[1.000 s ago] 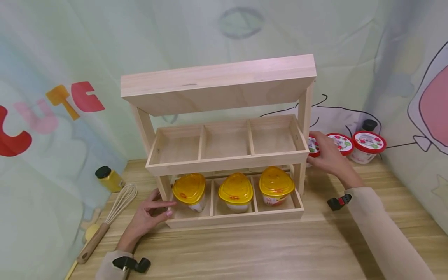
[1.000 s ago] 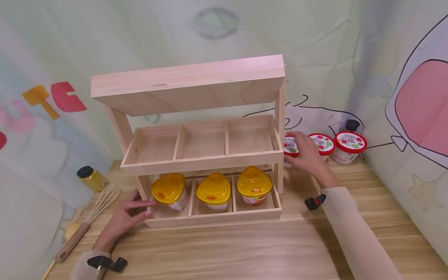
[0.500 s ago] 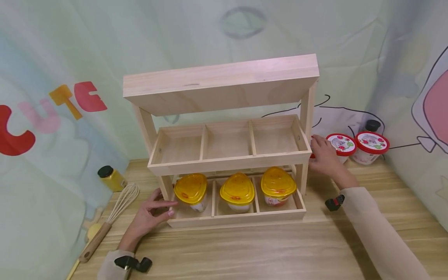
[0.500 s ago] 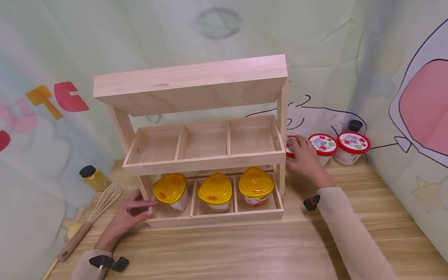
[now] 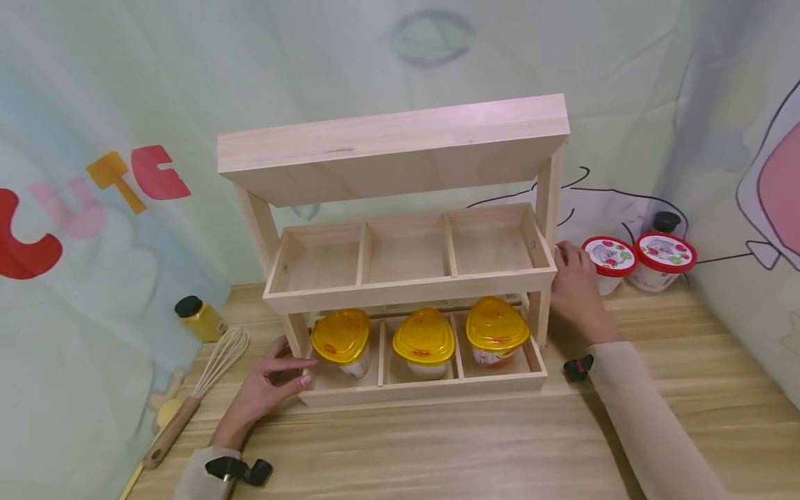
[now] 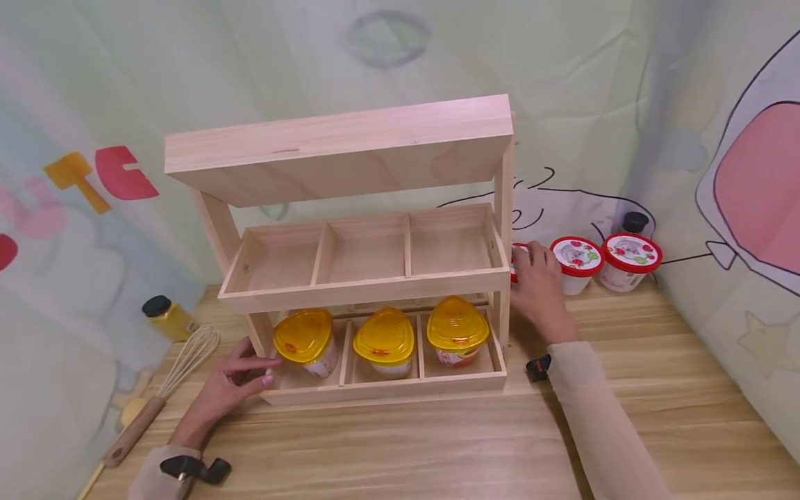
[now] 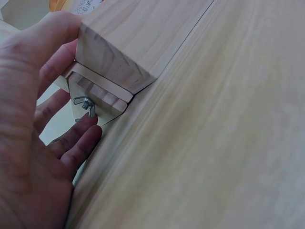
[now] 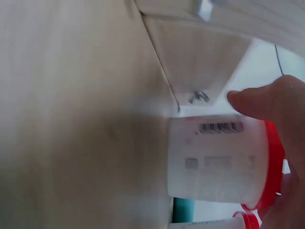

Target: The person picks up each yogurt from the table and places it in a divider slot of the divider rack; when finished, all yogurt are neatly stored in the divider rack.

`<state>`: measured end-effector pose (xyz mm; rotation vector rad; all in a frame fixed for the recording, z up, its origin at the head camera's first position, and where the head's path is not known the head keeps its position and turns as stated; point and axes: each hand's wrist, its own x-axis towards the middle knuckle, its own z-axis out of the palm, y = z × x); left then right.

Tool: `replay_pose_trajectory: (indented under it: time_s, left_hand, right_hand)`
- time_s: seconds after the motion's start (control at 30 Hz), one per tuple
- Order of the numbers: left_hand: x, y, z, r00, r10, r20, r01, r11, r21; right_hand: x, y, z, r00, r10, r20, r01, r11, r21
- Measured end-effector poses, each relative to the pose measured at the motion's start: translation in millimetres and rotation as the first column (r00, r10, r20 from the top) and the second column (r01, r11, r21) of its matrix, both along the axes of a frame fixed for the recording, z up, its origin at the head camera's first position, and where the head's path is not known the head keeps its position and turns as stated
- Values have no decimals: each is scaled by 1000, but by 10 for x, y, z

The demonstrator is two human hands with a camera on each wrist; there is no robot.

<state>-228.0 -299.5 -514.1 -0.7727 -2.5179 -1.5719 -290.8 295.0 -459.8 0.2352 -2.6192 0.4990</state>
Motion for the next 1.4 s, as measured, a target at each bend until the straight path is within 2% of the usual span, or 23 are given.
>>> replay_pose_trajectory:
  time_s: [0.1,0.23,0.63,0.87,1.13,1.4]
  left_hand:
    - [5,6,7,1000,10,-3,-10,1000,-10]
    - [-3,23,17,1000,11,-15,-12,1000,-24]
    - [23,-7,-3,999,37,-12,-37,999,-25]
    - [-8,5,-11,1000,23,-4,-23,1000,-12]
    - [3,15,12,1000,7,-8,-7,1000,-15]
    - [-5,4,3,1000,16,-10,-17,1000,-20]
  right_hand:
    - [-9,-46,-31,999,-23,-48,23,1000,16]
    - [5,-69,-45,997,-41,-64,41,999,6]
    - [-43,-107,-62,999,-41,33,42,998,-49]
    - [-37,-94,-63,998,-28,-62,20,991,-130]
    - [4,-99,89,992,-28,-126,-1,975,-223]
    - [97,-103,336,995,-69,-76,48,966,-253]
